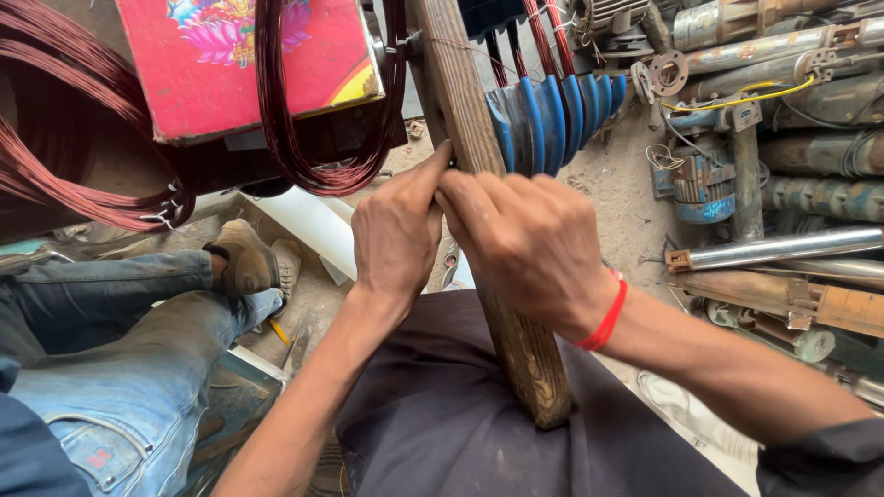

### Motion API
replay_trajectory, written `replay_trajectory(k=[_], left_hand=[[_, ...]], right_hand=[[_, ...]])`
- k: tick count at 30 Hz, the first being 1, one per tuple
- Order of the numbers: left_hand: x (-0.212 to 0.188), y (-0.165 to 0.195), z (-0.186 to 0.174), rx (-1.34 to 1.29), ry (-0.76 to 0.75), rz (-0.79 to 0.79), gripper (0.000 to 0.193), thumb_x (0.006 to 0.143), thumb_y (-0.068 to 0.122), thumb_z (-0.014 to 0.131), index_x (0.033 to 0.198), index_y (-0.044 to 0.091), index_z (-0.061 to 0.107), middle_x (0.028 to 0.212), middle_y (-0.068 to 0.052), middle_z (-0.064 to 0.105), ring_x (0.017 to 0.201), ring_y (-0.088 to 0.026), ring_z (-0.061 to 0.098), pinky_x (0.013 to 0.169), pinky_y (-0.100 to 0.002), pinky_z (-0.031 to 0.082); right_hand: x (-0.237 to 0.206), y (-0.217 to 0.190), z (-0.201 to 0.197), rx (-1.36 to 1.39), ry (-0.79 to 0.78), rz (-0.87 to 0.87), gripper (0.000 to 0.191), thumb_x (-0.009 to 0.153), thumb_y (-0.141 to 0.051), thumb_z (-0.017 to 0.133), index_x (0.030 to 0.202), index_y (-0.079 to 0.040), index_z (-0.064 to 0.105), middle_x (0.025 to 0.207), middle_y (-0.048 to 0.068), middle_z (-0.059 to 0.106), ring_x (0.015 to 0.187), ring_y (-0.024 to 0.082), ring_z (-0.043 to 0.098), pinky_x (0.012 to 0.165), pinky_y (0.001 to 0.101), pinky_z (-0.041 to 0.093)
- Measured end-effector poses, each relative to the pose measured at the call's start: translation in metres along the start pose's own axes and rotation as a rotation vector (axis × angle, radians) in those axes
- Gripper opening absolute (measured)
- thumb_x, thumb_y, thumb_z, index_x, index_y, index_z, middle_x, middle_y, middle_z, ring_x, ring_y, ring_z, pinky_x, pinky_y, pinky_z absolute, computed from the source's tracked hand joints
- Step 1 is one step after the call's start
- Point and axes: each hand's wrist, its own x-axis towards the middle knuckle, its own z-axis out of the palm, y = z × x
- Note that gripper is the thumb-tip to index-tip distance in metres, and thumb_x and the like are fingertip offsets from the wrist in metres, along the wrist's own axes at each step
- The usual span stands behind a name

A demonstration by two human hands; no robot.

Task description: The person winds enameled copper wire by hand around blue cone-shaped forms mounted on a wooden frame, guiding the wire from a large coil. They then secure the wound wire with a thin tie wire, work on the fastener with a small hand tool, and tighten a bolt on the frame with a wrench.

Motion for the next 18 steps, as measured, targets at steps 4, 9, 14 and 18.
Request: replay_trajectory(k=[4, 9, 14, 18], left_hand=[[0.000, -0.001, 0.005, 0.110, -0.042, 0.016, 0.047, 0.088, 0.000, 0.062, 0.135, 0.005, 0.064, 0.105, -0.013, 0.075, 0.093, -0.033, 0.072, 0.075, -0.044, 0.056], [-0.003, -0.001, 0.011, 0.225, 0.012, 0.030, 0.041, 0.089, 0.001, 0.062, 0.130, 0.002, 0.066, 0.103, -0.013, 0.075, 0.093, -0.031, 0.073, 0.076, -0.042, 0.057], [0.005, -0.004, 0.008, 0.326, -0.130, 0.005, 0.004, 0.093, 0.008, 0.065, 0.093, 0.007, 0.069, 0.088, -0.010, 0.074, 0.084, -0.030, 0.073, 0.071, -0.044, 0.057], [0.011, -0.005, 0.000, 0.243, -0.158, -0.006, 0.012, 0.095, 0.015, 0.067, 0.102, 0.007, 0.071, 0.079, -0.016, 0.070, 0.078, -0.037, 0.070, 0.064, -0.049, 0.053]], right_hand=[[-0.007, -0.009, -0.001, -0.014, -0.018, 0.031, 0.020, 0.096, -0.010, 0.066, 0.116, -0.004, 0.065, 0.079, 0.004, 0.063, 0.067, 0.019, 0.062, 0.059, 0.0360, 0.044], [0.002, -0.005, -0.001, 0.050, 0.020, 0.116, 0.018, 0.097, -0.012, 0.067, 0.113, -0.005, 0.063, 0.078, 0.007, 0.065, 0.061, 0.024, 0.060, 0.056, 0.0376, 0.045], [0.012, 0.005, 0.009, 0.144, -0.017, 0.089, 0.012, 0.102, -0.011, 0.065, 0.111, -0.005, 0.061, 0.073, 0.007, 0.065, 0.056, 0.022, 0.062, 0.050, 0.0368, 0.044], [0.037, 0.032, 0.028, -0.004, -0.074, 0.165, 0.004, 0.109, -0.014, 0.061, 0.110, -0.011, 0.065, 0.056, 0.005, 0.061, 0.046, 0.021, 0.061, 0.045, 0.0381, 0.042]])
